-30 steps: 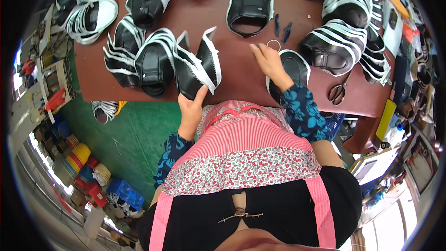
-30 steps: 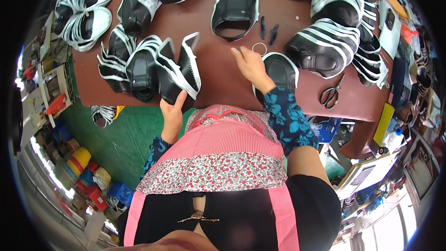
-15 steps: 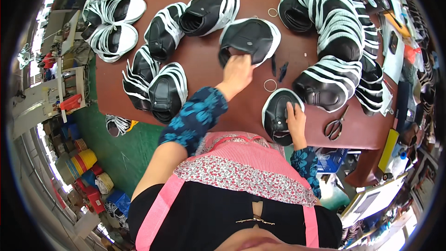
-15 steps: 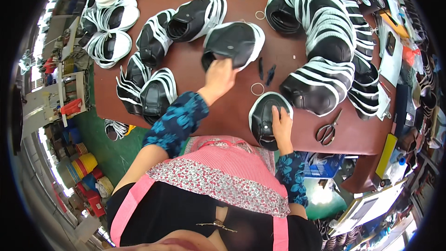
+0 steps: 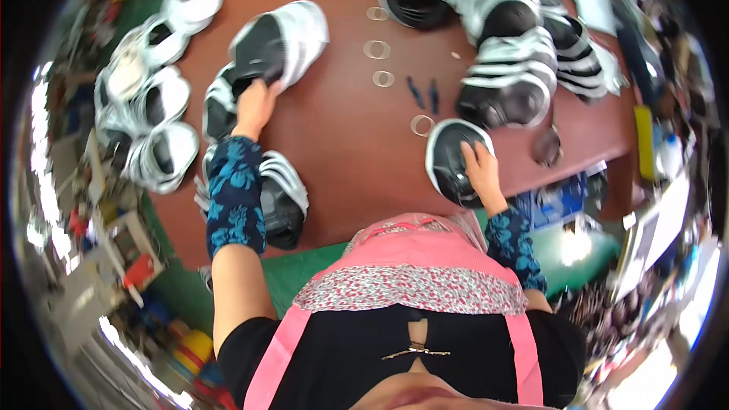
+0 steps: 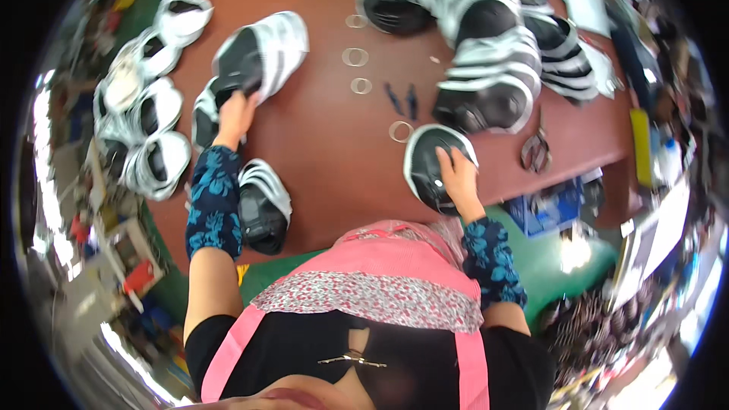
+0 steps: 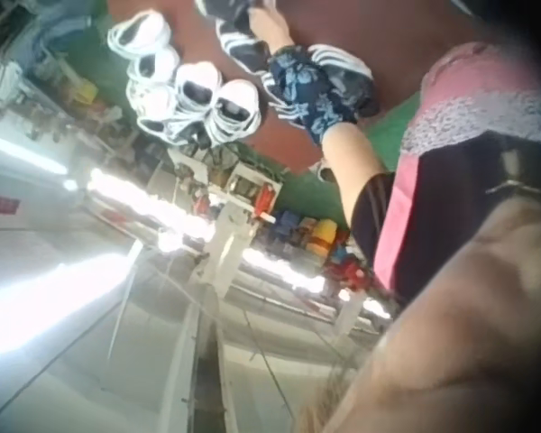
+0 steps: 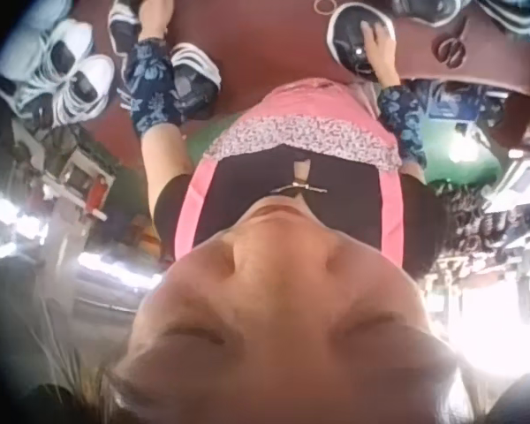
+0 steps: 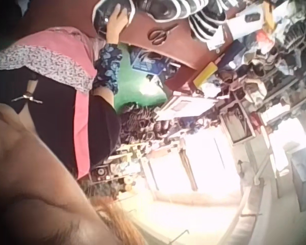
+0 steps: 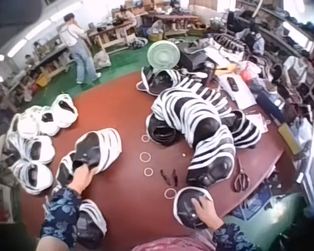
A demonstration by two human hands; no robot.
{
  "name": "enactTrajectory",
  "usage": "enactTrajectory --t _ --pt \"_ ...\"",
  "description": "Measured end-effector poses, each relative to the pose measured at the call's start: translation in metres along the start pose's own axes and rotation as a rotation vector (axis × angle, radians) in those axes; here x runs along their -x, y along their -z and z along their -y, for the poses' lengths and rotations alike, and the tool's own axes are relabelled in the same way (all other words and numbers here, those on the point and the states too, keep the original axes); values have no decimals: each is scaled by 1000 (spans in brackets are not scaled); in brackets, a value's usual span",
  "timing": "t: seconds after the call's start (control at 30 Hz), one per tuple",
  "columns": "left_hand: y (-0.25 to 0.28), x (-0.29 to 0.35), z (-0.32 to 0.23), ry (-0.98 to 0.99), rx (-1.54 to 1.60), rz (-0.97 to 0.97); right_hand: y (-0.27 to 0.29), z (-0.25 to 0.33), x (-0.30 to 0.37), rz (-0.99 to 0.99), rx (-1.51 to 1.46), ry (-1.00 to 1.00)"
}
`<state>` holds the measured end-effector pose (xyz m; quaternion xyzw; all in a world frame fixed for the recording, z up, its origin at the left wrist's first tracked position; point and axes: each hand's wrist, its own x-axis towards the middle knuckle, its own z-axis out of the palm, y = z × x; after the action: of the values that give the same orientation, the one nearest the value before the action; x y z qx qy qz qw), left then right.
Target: Manually assemble and inspect shoe upper components at a factory workbench.
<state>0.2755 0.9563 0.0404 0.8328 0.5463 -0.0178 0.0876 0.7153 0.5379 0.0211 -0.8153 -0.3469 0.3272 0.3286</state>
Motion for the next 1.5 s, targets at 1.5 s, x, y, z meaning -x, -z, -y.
enactTrajectory --t 1.5 --pt "23 209 -441 14 465 -174 153 -1 -165 208 -709 57"
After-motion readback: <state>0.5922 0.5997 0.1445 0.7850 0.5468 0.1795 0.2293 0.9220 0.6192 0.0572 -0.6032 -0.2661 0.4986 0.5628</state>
